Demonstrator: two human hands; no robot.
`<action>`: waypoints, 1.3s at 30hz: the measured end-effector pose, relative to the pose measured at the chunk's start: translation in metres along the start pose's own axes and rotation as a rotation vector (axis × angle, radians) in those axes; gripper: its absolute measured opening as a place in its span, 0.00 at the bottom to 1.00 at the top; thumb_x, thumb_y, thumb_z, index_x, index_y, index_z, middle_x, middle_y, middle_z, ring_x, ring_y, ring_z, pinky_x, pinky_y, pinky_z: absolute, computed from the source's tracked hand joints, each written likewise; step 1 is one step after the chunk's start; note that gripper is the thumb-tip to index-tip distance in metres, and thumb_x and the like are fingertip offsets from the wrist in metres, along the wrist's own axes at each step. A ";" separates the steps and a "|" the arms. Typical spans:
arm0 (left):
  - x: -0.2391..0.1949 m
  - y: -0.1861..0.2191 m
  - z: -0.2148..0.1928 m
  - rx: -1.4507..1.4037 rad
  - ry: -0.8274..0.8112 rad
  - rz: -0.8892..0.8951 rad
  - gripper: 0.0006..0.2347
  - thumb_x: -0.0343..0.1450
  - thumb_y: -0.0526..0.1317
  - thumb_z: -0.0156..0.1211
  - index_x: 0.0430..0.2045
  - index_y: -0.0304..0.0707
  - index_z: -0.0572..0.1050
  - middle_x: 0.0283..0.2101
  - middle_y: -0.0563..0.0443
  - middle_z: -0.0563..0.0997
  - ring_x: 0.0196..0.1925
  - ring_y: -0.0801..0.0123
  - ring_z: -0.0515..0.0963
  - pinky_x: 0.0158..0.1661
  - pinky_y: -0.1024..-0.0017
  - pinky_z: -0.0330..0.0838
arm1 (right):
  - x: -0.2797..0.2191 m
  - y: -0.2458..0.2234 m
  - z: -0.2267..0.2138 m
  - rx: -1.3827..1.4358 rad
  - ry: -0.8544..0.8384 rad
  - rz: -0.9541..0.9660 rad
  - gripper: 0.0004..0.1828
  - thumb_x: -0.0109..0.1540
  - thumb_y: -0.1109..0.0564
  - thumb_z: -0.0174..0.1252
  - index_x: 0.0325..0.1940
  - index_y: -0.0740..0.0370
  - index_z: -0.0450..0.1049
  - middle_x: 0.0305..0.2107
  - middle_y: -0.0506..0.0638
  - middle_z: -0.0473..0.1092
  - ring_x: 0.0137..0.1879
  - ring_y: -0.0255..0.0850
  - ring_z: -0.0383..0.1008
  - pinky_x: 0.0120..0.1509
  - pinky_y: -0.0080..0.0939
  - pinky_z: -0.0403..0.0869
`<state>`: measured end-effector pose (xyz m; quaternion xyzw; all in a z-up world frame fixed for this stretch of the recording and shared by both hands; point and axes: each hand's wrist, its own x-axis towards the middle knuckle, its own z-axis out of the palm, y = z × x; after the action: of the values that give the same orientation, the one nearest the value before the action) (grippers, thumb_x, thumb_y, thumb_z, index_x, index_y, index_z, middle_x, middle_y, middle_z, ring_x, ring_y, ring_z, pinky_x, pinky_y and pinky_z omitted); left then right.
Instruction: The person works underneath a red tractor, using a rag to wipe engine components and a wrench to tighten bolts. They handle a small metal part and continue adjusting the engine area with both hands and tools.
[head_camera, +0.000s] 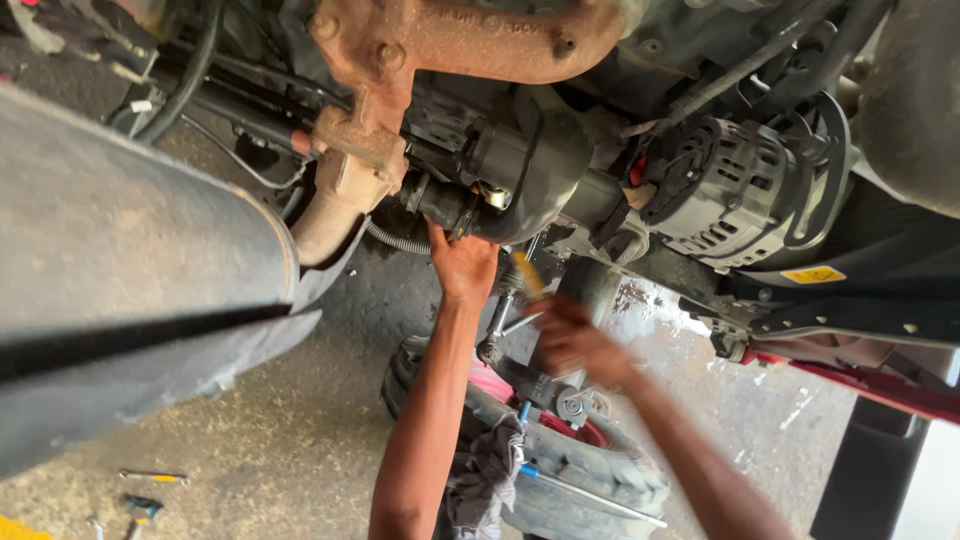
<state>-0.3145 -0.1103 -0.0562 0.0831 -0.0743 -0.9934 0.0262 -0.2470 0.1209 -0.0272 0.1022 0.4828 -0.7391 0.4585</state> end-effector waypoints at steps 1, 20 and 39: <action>0.001 0.002 -0.001 -0.001 0.008 -0.009 0.27 0.79 0.64 0.42 0.67 0.49 0.68 0.71 0.57 0.67 0.73 0.66 0.63 0.73 0.56 0.51 | 0.005 -0.018 -0.030 -0.016 -0.096 0.052 0.24 0.58 0.56 0.53 0.59 0.50 0.70 0.32 0.45 0.73 0.31 0.34 0.72 0.26 0.34 0.67; 0.007 -0.006 0.001 -0.034 -0.039 0.114 0.28 0.80 0.63 0.39 0.68 0.44 0.66 0.69 0.53 0.70 0.72 0.61 0.65 0.72 0.52 0.53 | 0.007 -0.030 0.165 0.180 0.125 -0.031 0.12 0.72 0.55 0.49 0.49 0.68 0.65 0.37 0.62 0.76 0.42 0.52 0.80 0.51 0.53 0.80; 0.000 0.005 0.020 0.050 -0.035 0.055 0.33 0.78 0.67 0.37 0.66 0.40 0.67 0.68 0.52 0.69 0.71 0.60 0.66 0.69 0.51 0.56 | 0.009 -0.062 -0.066 -0.508 0.298 0.025 0.24 0.69 0.42 0.54 0.46 0.69 0.74 0.17 0.44 0.58 0.19 0.32 0.55 0.21 0.36 0.57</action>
<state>-0.3173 -0.1121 -0.0363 0.0641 -0.1021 -0.9914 0.0502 -0.3190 0.1761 -0.0280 0.0975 0.7131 -0.5658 0.4023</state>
